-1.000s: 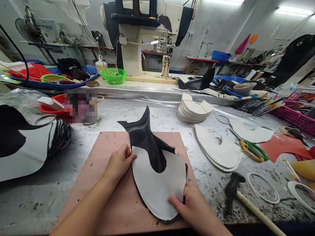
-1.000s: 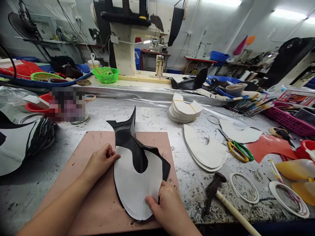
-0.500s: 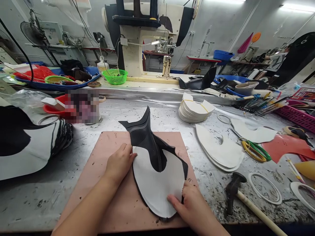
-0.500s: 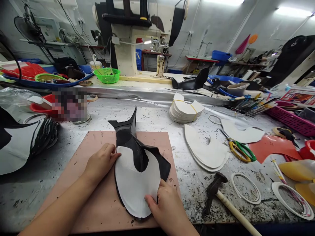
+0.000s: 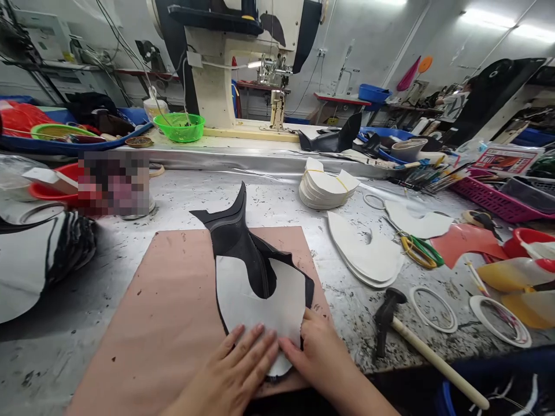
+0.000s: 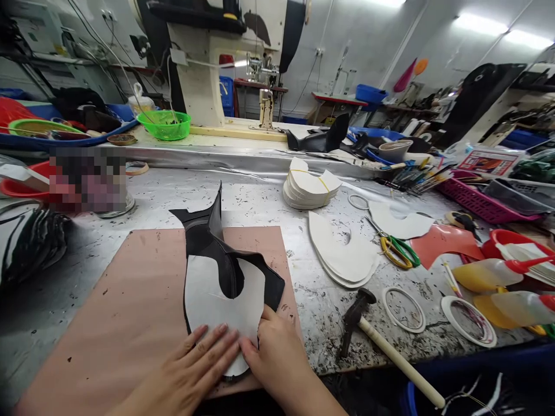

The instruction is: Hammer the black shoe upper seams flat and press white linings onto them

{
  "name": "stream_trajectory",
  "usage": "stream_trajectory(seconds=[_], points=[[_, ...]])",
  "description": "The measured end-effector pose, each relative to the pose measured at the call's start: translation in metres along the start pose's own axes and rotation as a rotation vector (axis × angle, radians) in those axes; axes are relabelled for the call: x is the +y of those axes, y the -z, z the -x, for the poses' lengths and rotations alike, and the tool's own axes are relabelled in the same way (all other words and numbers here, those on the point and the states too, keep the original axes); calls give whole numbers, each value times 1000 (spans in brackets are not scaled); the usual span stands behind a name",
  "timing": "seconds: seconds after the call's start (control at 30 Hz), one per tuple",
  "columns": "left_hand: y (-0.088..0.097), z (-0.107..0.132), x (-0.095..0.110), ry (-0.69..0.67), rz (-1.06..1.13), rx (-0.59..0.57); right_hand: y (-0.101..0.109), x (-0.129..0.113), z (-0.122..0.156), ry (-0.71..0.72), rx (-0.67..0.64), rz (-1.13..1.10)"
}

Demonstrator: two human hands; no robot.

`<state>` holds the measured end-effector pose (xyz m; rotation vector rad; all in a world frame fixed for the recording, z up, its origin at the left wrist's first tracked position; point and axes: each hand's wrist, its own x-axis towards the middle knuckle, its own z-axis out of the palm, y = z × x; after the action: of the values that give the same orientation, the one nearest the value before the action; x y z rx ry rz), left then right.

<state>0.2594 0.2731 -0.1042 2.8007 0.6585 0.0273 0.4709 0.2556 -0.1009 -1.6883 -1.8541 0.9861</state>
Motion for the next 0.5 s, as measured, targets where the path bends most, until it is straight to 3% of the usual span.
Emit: stream_trajectory(seconds=[0.17,0.33,0.43,0.5], points=[[-5,0,1,-88,-46,-24,21,5,-11,-63,74,-97],[-10,-6,-9,-161,-251,167,44,25,-33,-137,164,-189],[-5,-24,-5,-209,-332,241,46,32,-46,-128,210,-192],[-3,-42,0,-163,-309,274,45,34,-52,-127,233,-199]])
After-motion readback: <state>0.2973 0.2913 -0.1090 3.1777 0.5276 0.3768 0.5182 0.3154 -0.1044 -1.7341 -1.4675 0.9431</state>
